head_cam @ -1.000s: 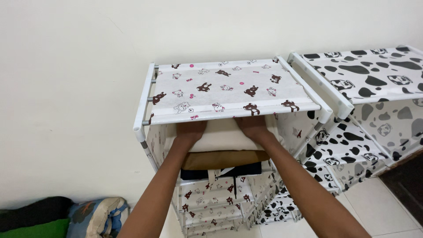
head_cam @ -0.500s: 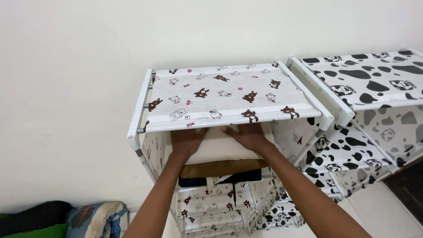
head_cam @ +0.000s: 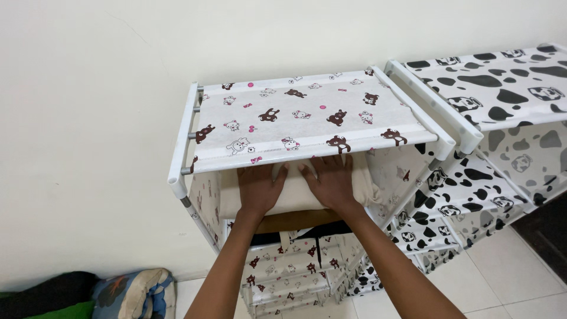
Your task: The person folds various clothing items on a wooden table and places them into a fabric storage unit. The person handles a towel, jeans, a black t-shirt, a green t-shirt, a black jacket, a blue jacket, and a purple t-shirt, placing each folded item into the storage unit.
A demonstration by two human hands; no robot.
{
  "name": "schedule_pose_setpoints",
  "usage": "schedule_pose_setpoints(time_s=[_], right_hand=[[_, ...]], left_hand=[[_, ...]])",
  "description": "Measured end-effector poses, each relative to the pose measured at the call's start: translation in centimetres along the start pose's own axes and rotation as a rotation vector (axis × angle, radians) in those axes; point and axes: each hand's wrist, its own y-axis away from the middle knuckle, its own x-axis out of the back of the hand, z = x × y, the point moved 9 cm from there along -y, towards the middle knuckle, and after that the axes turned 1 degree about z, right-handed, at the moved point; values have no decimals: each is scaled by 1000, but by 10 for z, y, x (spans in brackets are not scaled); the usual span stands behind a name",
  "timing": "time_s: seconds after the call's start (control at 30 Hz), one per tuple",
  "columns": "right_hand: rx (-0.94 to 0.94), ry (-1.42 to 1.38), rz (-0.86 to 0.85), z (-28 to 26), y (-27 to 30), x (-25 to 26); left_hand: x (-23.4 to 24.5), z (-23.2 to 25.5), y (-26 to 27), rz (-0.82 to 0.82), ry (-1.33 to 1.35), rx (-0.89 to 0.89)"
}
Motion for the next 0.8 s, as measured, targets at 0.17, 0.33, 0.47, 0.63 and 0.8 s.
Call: schedule_pose_setpoints(time_s=[0.17,0.33,0.47,0.63,0.8], right_hand=[[199,23,122,-13,5,14],[214,-21,76,-9,17,32],[156,121,212,-13,31,50],[156,29,142,-1,28,48],[104,-14,13,18,11,39]], left_hand=[[1,4,1,3,-105,-34],[7,5,-1,-2,-49,-29],[20,12,9,-24,140,-90],[39,30,25,85,-180,-103],[34,22,15,25,-183,-48]])
